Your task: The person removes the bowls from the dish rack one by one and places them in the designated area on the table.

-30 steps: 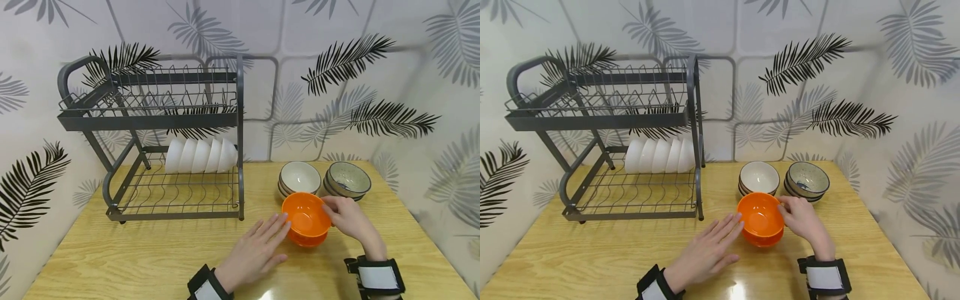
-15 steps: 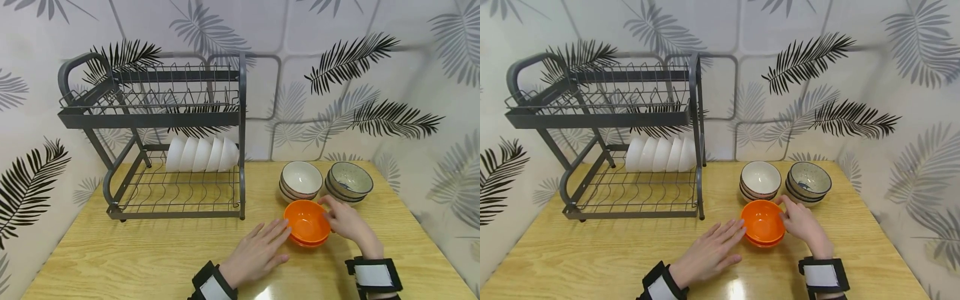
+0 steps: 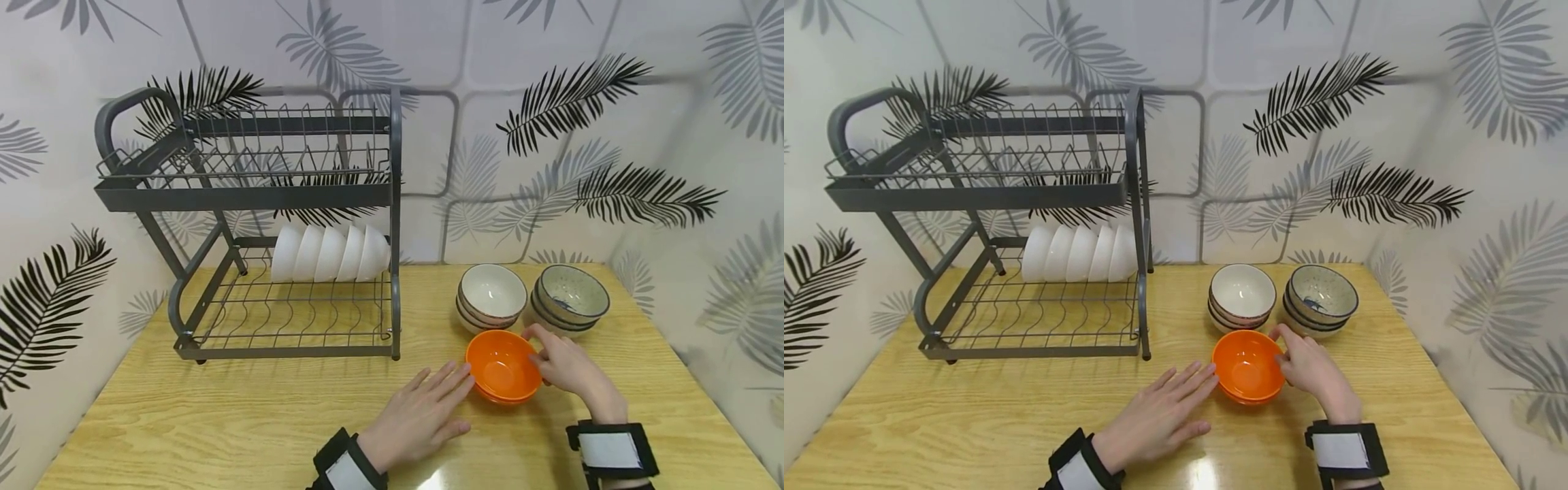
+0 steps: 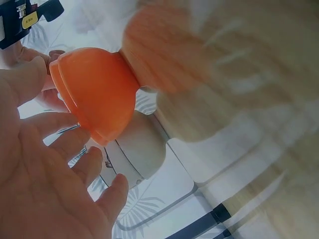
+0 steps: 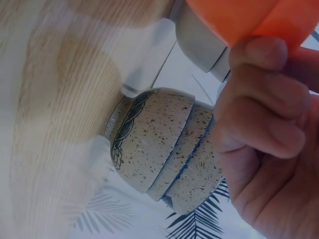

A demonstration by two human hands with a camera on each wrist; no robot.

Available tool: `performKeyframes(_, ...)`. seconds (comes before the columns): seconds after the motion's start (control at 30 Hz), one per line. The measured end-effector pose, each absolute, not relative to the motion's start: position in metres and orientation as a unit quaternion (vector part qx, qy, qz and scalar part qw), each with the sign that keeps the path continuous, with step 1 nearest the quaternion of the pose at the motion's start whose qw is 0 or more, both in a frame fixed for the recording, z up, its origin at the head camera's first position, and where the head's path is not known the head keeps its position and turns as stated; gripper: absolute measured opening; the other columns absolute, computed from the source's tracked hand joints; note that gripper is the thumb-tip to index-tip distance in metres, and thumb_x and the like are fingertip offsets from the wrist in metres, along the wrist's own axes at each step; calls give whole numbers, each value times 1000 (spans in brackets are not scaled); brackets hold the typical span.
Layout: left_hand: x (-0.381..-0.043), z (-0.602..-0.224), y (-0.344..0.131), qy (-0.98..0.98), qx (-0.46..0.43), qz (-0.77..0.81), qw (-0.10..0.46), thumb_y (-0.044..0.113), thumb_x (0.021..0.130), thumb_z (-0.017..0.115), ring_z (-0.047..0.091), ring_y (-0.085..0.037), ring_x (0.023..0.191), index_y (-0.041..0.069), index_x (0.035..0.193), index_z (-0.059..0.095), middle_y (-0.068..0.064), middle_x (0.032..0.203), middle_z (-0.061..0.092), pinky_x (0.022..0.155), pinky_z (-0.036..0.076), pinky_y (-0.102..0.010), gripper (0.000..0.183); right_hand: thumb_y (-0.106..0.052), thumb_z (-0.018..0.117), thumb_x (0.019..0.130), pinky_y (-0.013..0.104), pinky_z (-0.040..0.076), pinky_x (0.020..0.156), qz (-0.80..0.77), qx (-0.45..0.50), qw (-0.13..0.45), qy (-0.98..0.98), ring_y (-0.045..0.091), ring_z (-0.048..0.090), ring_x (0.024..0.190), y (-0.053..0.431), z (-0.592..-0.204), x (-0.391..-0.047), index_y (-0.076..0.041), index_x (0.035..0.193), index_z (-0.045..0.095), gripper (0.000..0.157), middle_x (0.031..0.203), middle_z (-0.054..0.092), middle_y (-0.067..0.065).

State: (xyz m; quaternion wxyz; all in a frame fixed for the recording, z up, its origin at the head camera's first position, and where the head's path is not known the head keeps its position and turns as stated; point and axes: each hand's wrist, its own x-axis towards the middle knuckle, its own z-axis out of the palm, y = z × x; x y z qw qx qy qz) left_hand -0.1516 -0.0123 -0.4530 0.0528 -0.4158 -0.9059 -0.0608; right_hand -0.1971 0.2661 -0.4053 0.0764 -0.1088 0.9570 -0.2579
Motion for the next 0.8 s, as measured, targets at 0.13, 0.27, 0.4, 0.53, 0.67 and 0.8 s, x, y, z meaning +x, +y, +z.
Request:
performKeyframes(0.13,-152,-453,-12,-906,-415,-63,50,49,107,39,26,-19,156,17,160,30,0,169,24,123,34,-47,63,-3,59,95,26,45,51,-258,-110,79,956,14,53,54,267,-406,-197,0,123,49,30,68,64,3)
performKeyframes(0.27,-153,-454,-12,-906,-415,-64,47,49,106,40,26,-19,156,17,160,30,0,169,24,123,34,-48,63,-4,59,95,26,42,50,-263,-108,88,955,14,52,54,268,-406,-198,-1,125,49,31,64,60,2)
performKeyframes(0.4,-152,-453,-12,-907,-414,-64,46,49,106,40,25,-19,156,17,160,28,0,169,23,123,34,-47,64,-8,60,96,28,45,54,-258,-100,92,957,17,56,60,269,-406,-200,0,126,51,33,71,65,7)
performKeyframes(0.53,-152,-452,-13,-907,-413,-64,42,50,106,39,25,-19,156,17,161,26,0,169,21,124,32,-48,65,-18,64,97,29,45,56,-245,-92,66,963,18,56,66,270,-403,-199,0,127,55,36,79,65,9)
performKeyframes(0.67,-152,-449,-16,-907,-412,-70,40,51,106,39,25,-20,156,16,161,27,-1,169,22,124,32,-48,65,-23,65,97,27,37,52,-248,-83,13,965,16,47,59,268,-399,-195,0,128,55,40,69,55,4)
performKeyframes(0.8,-152,-443,-19,-907,-410,-88,35,49,106,40,24,-20,156,16,161,26,-1,169,22,126,29,-48,65,-23,65,98,30,48,55,-252,-90,-52,962,18,57,63,263,-393,-193,-1,128,56,38,78,67,10)
